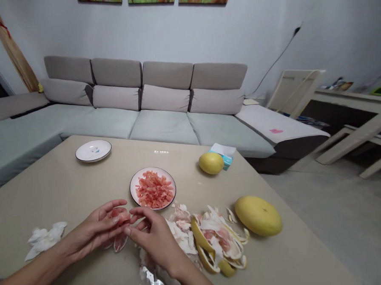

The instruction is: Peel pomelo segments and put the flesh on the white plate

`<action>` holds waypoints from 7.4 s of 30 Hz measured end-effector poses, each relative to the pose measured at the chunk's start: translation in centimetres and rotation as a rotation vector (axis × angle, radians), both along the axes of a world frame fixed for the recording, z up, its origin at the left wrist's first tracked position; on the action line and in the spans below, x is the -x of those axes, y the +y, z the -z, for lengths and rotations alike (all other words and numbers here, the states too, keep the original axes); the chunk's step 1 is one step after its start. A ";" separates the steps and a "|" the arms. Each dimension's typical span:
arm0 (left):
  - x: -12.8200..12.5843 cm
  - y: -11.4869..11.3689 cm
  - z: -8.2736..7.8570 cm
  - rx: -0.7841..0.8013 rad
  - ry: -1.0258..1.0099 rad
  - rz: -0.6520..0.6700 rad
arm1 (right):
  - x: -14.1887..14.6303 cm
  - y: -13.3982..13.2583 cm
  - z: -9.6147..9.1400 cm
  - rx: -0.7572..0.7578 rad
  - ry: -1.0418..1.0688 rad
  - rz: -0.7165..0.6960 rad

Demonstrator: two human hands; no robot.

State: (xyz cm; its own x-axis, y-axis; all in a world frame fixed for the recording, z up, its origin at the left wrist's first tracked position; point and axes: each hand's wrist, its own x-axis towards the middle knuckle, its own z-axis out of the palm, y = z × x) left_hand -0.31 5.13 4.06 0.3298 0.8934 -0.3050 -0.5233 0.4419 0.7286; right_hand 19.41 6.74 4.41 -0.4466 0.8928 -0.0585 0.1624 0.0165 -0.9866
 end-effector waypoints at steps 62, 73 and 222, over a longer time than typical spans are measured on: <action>-1.7 -2.9 3.3 -0.507 0.449 -0.285 | 0.4 -1.5 1.8 0.563 0.424 0.052; -1.8 -3.7 2.5 -0.627 0.629 -0.216 | 0.8 -1.9 2.7 0.610 0.563 0.130; -5.4 -7.2 7.3 0.298 0.212 0.204 | -8.3 -0.4 4.1 -0.638 -0.803 -0.025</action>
